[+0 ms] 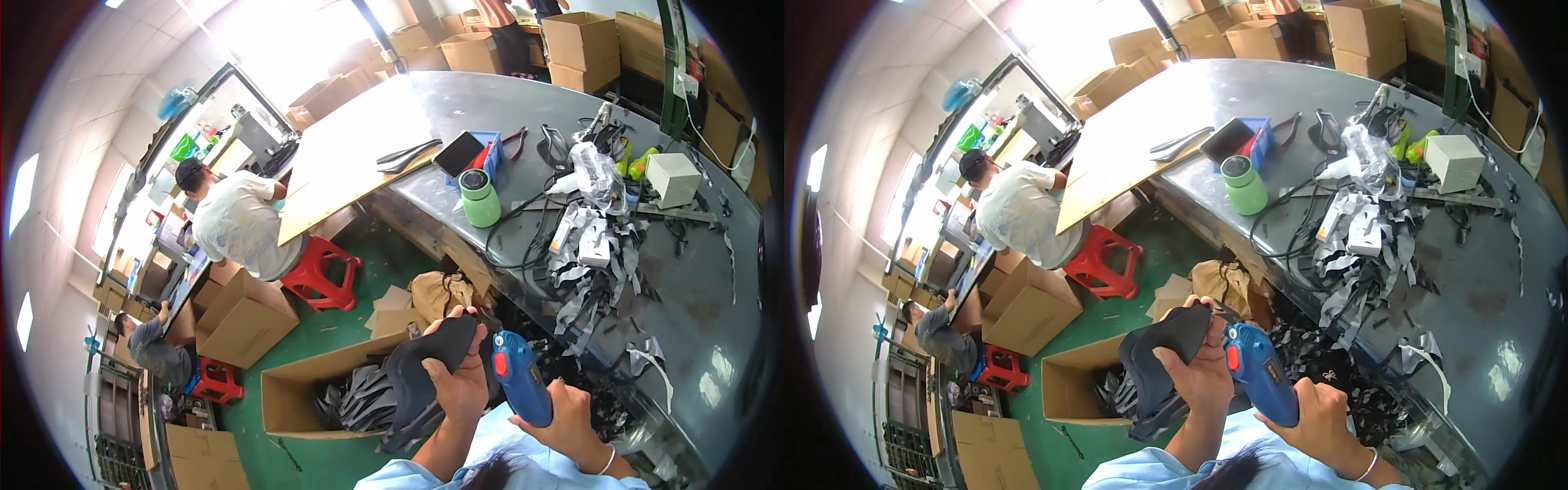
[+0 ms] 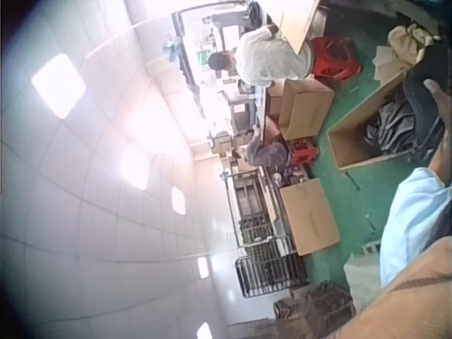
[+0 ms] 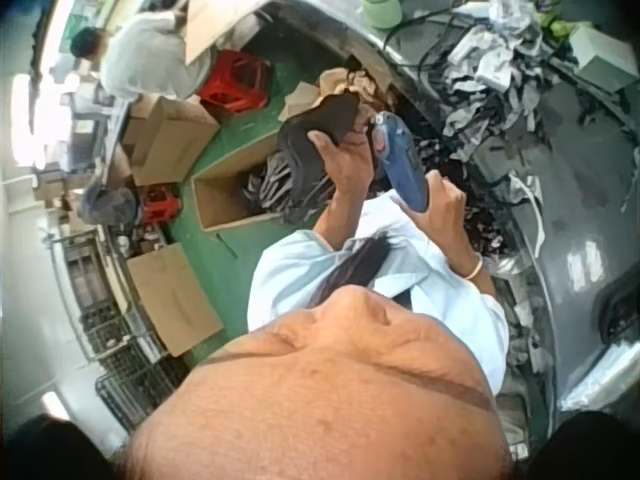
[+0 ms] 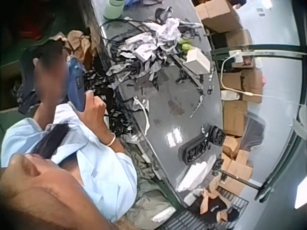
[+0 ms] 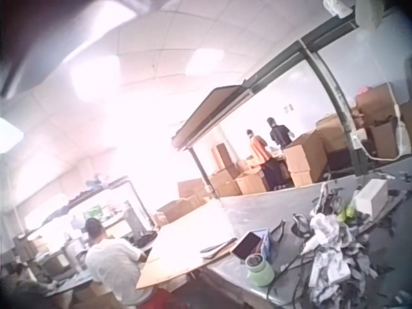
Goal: The person uses a hot glue gun to apply adhesive to the edges of black plastic components. They pick up individual parts from a cardboard box, apply glue, and place them onto a metal workbench. The process is repeated for several similar items.
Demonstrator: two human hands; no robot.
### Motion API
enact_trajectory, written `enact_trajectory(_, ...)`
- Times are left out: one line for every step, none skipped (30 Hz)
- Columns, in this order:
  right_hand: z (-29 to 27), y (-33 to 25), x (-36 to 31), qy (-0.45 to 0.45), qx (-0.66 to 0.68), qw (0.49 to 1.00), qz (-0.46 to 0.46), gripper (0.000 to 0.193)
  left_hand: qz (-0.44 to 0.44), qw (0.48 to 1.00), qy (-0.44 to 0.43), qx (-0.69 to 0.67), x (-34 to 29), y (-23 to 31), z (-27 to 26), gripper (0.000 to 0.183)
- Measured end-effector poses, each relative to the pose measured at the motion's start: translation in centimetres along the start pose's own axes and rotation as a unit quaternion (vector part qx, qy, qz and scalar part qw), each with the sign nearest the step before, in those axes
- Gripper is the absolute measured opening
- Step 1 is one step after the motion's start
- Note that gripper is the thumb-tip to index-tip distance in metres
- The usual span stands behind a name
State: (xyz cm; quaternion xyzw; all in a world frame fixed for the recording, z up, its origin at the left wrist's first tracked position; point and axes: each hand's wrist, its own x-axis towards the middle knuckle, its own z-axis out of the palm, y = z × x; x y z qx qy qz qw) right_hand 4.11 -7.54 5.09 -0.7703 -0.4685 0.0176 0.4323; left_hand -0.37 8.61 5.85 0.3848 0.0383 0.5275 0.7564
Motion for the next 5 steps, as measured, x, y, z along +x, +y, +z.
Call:
enact_trajectory(-0.06, -0.18, -0.05, -0.004, 0.0, 1.0, 0.001, 0.05, 0.006, 1.0, 0.007, 0.005, -0.08, 0.0, -0.05, 0.063)
enact_trajectory(0.05, -0.25, -0.11, -0.008, 0.006, 1.0, 0.002, 0.05, 0.017, 1.0, 0.005, 0.008, -0.14, -0.04, -0.12, 0.063)
enact_trajectory(0.17, -0.33, -0.2, -0.011, 0.012, 1.0, 0.004, 0.05, 0.027, 1.0, 0.002, 0.011, -0.19, -0.1, -0.19, 0.062)
enact_trajectory(0.19, -0.37, -0.28, -0.014, 0.019, 1.0, 0.003, 0.05, 0.039, 0.999, 0.0, 0.015, -0.3, -0.15, -0.24, 0.062)
enact_trajectory(0.06, -0.48, -0.24, -0.025, 0.02, 0.999, -0.001, 0.049, 0.04, 0.999, 0.001, 0.016, -0.39, -0.08, -0.26, 0.062)
